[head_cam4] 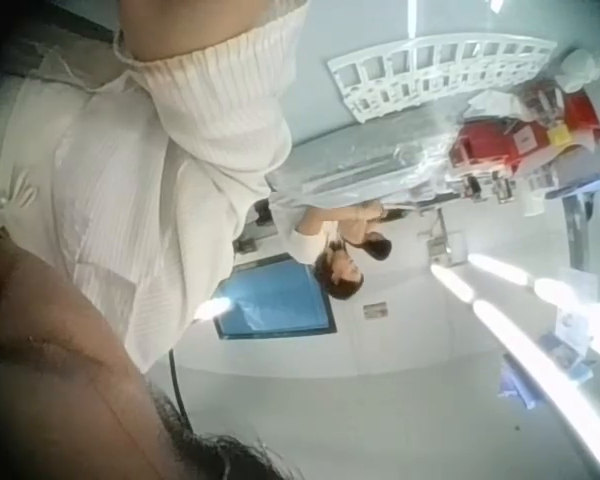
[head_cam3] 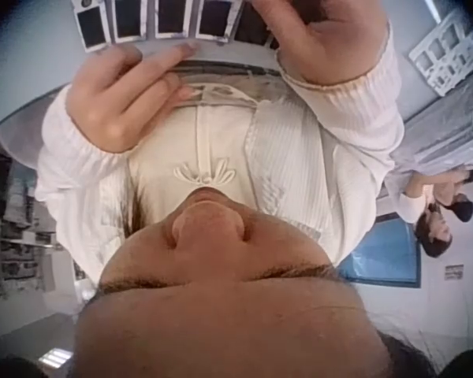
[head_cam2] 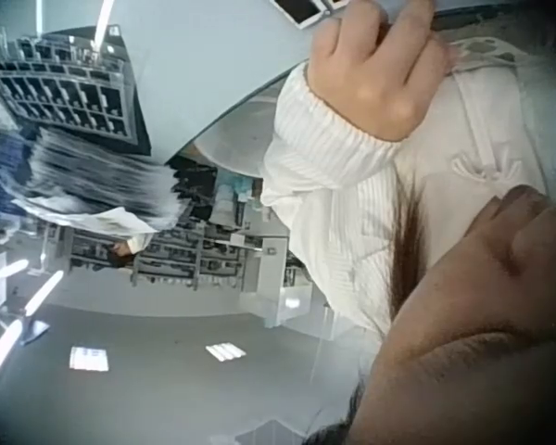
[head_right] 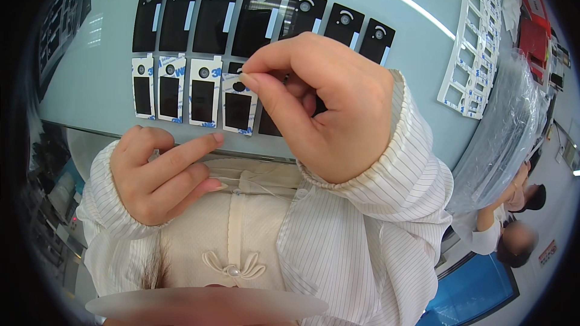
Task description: Applying small plastic components or frames to electronic display modules on an assembly line.
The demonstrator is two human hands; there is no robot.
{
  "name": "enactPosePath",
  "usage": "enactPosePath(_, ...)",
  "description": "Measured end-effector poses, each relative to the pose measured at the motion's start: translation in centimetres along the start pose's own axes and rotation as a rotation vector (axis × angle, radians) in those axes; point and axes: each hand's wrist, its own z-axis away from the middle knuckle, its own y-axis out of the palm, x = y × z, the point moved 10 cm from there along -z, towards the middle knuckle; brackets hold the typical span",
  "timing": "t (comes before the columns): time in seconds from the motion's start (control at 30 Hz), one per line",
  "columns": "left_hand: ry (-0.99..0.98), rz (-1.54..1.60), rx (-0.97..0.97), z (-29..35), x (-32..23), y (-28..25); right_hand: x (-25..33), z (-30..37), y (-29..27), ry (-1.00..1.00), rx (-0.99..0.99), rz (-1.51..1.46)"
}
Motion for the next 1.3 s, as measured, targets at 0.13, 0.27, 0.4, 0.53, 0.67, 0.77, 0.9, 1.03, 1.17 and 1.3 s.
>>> enactPosePath(0.13,-0.009,0.008,0.015,-0.04,0.08,0.03,-0.15,-0.05,0.04,0.022,0.007,-0.004)
enactPosePath(0.27,-0.007,0.010,0.011,-0.05,0.09,0.00,-0.04,-0.04,-0.02,0.008,0.003,0.007)
enactPosePath(0.4,-0.003,0.001,0.008,-0.08,0.02,-0.09,-0.02,-0.05,-0.01,0.028,0.008,-0.001)
enactPosePath(0.53,-0.012,0.013,0.011,-0.08,0.07,-0.01,-0.19,0.00,0.07,0.040,0.009,-0.006)
enactPosePath(0.67,-0.008,0.010,0.010,0.03,0.01,-0.02,-0.01,0.00,0.06,0.022,0.003,0.013)
enactPosePath(0.77,-0.007,-0.008,0.012,-0.03,-0.09,-0.01,-0.09,0.01,0.12,0.020,0.002,0.016)
enactPosePath(0.9,-0.011,-0.001,0.018,-0.08,-0.03,0.08,-0.04,-0.03,-0.06,0.030,-0.007,0.017)
enactPosePath(1.03,0.005,-0.029,0.027,-0.11,-0.22,0.10,0.00,-0.10,-0.03,-0.011,-0.021,0.020)
enactPosePath(1.17,0.024,-0.066,0.019,0.15,-0.62,-0.18,0.29,-0.07,0.04,-0.005,-0.017,0.019)
enactPosePath(1.3,0.025,-0.071,0.026,-0.17,-0.35,0.59,-0.31,-0.02,0.10,0.000,-0.026,0.013)
